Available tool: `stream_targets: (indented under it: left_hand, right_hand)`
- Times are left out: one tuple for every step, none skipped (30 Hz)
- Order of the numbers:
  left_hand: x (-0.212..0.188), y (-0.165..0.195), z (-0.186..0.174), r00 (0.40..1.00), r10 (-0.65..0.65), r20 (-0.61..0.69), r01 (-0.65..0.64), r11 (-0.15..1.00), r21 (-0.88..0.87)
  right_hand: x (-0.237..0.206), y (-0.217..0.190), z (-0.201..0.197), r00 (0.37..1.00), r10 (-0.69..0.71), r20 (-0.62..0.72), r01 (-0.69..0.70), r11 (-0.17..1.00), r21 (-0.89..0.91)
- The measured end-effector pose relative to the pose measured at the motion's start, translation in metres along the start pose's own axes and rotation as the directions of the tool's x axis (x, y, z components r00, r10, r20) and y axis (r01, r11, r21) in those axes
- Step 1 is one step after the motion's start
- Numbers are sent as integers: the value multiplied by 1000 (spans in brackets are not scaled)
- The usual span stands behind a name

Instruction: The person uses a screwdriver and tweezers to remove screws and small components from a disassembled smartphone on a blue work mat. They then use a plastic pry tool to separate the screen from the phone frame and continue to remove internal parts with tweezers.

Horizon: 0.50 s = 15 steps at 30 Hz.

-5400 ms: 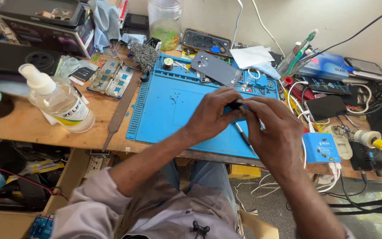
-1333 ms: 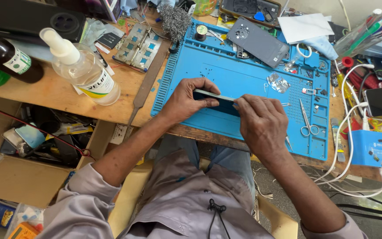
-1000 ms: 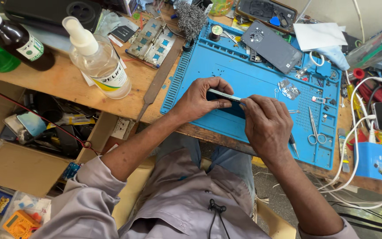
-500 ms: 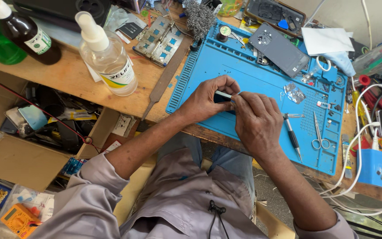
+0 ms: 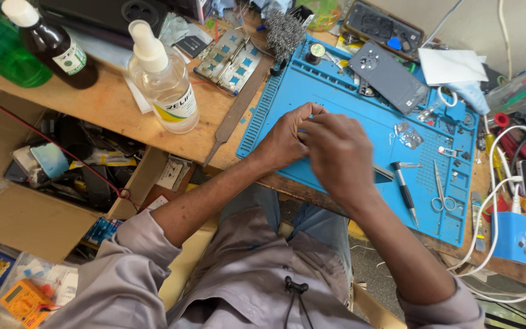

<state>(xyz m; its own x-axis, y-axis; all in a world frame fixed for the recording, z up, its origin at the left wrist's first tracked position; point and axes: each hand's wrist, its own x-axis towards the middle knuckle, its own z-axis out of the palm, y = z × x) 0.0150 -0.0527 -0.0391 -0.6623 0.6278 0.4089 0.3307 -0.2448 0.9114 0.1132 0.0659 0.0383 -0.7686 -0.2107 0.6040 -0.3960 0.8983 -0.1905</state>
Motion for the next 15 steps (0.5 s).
stream_targets:
  left_hand:
    - [1,1,-1,999,-29,40,31,998,-62]
    - [1,2,-2,995,-60,82,70,990,-124]
    - [0,3,-2,987,-96,127,118,975,-188]
    - [-1,5,-5,986,-78,145,99,985,-141]
    - [-2,7,-8,985,-55,165,71,993,-90]
    - [-2,9,-11,982,-28,187,36,999,-38]
    - [-3,11,-14,982,-35,187,32,999,22]
    - [-5,14,-17,982,-45,186,30,996,83]
    - [-7,17,-18,982,-57,182,31,989,144]
    - [-10,20,-19,986,-29,162,0,985,175]
    - [-14,23,-19,989,-1,147,-30,978,207]
    - [-16,26,-19,990,32,135,-64,969,239]
    - [-16,28,-19,984,130,126,-161,946,282]
    - [-18,30,-18,968,223,118,-250,912,325]
    - [-19,31,-18,942,314,117,-335,868,366]
  right_hand:
    - [-3,10,-11,994,110,-22,-107,990,95]
    - [-9,24,-25,974,223,-30,-214,958,192]
    - [-17,38,-43,942,334,16,-332,929,160]
    - [-26,54,-60,896,441,58,-445,887,125]
    - [-33,68,-68,852,514,101,-521,851,62]
    - [-40,81,-71,801,583,135,-588,809,-4]
    - [-47,91,-72,741,651,166,-649,757,-71]
    - [-54,99,-72,817,554,163,-543,833,-110]
    - [-61,102,-72,878,447,169,-426,893,-147]
    - [-67,103,-71,924,336,183,-304,936,-179]
    - [-74,99,-73,878,426,219,-417,905,-89]
    - [-80,94,-77,823,506,259,-523,853,-4]
    - [-84,87,-78,760,571,311,-618,782,76]
    - [-85,80,-74,796,478,370,-556,820,137]
    - [-85,73,-72,824,379,421,-493,846,202]
